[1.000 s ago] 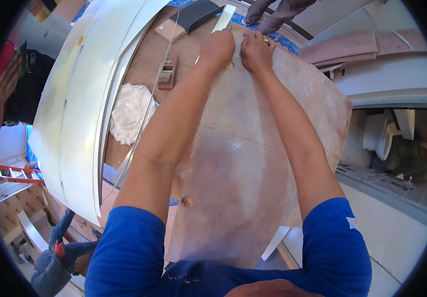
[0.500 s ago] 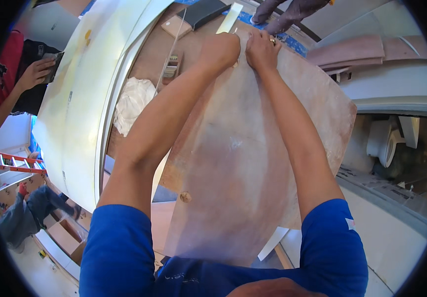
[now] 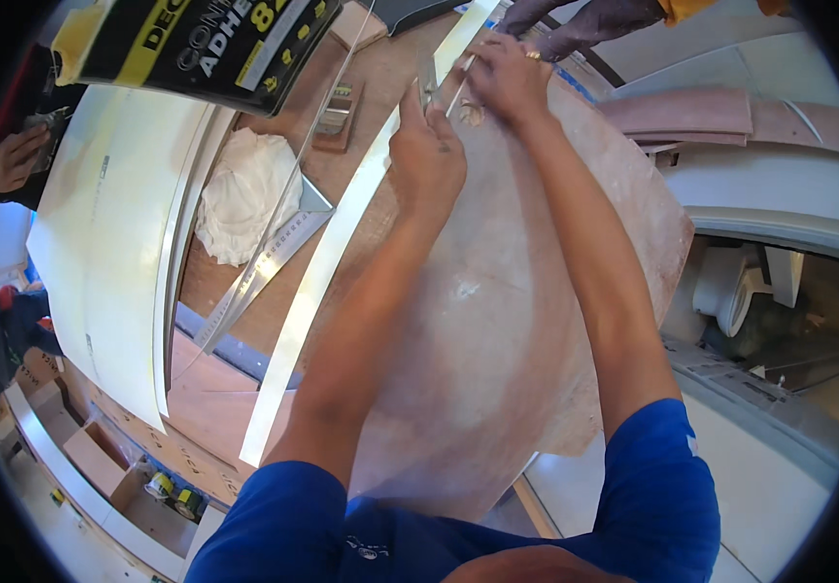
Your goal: The person applies adhesive strips to the edges of a plywood board using a utility knife to trim the strips and a wooden block to press them firmly into place.
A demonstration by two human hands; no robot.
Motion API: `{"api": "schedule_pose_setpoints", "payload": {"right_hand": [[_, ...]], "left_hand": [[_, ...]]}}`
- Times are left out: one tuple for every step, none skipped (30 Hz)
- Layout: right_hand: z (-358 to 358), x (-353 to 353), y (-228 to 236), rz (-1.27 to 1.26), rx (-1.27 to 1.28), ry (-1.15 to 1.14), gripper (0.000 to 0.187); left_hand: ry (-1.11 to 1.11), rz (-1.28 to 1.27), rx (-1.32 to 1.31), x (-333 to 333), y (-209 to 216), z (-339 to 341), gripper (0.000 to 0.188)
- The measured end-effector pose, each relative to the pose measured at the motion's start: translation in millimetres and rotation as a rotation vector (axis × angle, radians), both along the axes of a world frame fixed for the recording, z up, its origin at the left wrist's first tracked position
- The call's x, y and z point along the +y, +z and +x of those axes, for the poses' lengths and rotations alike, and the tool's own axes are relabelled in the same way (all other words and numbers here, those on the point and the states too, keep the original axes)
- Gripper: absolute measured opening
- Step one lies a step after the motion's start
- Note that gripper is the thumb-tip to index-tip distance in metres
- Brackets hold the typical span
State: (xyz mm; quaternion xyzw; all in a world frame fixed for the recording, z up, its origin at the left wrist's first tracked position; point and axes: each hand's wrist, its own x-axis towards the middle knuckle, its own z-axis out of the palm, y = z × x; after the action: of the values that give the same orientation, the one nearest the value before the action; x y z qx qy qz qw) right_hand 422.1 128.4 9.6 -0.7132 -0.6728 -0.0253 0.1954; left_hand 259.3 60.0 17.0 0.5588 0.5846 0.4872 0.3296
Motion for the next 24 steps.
{"api": "schedule_pose_setpoints", "payload": {"right_hand": [[1,9,-5,-0.019,0.076,-0.045,0.037],[9,27,-11,-0.03,0.154,-0.084,0.036],[19,44,-18,-0.048,0.247,-0.108,0.037],[30,57,-27,-0.052,0.352,-0.134,0.038],[45,67,-38,-0.051,0.491,-0.143,0.041],[70,83,-46,-0.006,0.665,-0.168,0.043],[98,96,-54,0.052,0.834,-0.198,0.045],[141,104,-62,0.15,1.031,-0.249,0.046],[161,110,-64,0.246,1.238,-0.278,0.047],[128,119,-55,0.294,1.335,-0.28,0.051],[80,121,-22,0.336,1.439,-0.27,0.056],[56,105,6,0.401,1.514,-0.285,0.06],[58,82,11,0.277,1.184,-0.34,0.063],[71,59,16,0.167,0.841,-0.39,0.066],[81,33,12,0.045,0.501,-0.435,0.07],[90,-6,-9,0.152,0.25,-0.3,0.068],[90,-42,-27,0.256,0.008,-0.138,0.066],[66,-81,-32,0.168,0.003,-0.083,0.064],[26,-122,-32,0.074,0.005,-0.019,0.062],[-9,-165,-23,-0.066,-0.057,-0.043,0.062],[-31,-195,-13,-0.204,-0.123,-0.08,0.061],[-38,-201,-8,-0.196,-0.109,-0.076,0.061],[-42,-204,-5,-0.197,-0.092,-0.062,0.062],[-44,-214,-4,-0.21,-0.073,-0.067,0.062]], "left_hand": [[-0.026,0.002,0.029,-1,-2,-2,0.031],[-0.045,0.011,0.058,1,-3,-4,0.031],[-0.069,0.01,0.071,6,-4,-4,0.032],[-0.078,-0.024,0.094,3,-6,-4,0.033],[-0.09,-0.057,0.118,1,-4,-3,0.034],[-0.109,-0.077,0.131,3,0,0,0.035],[-0.16,-0.093,0.127,2,2,2,0.038],[-0.227,-0.11,0.109,-3,4,9,0.042],[-0.276,-0.126,0.101,-4,6,12,0.046],[-0.237,-0.155,0.13,1,2,0,0.045],[-0.183,-0.178,0.16,7,0,-12,0.045],[-0.164,-0.198,0.167,10,2,-15,0.045],[-0.182,-0.193,0.159,6,4,-11,0.043],[-0.209,-0.178,0.14,4,9,-4,0.042],[-0.233,-0.172,0.124,0,10,2,0.041],[-0.242,-0.183,0.117,-7,9,4,0.042],[-0.233,-0.187,0.115,-6,7,4,0.043],[-0.203,-0.179,0.119,3,6,-1,0.044],[-0.153,-0.134,0.104,10,4,-10,0.043],[-0.13,-0.107,0.084,10,-2,-14,0.042],[-0.119,-0.079,0.063,11,-7,-14,0.041],[-0.145,-0.053,-0.088,22,-14,-17,0.039],[-0.159,-0.032,-0.235,34,-25,-25,0.037],[-0.185,-0.024,-0.382,28,-36,-35,0.035]]}}
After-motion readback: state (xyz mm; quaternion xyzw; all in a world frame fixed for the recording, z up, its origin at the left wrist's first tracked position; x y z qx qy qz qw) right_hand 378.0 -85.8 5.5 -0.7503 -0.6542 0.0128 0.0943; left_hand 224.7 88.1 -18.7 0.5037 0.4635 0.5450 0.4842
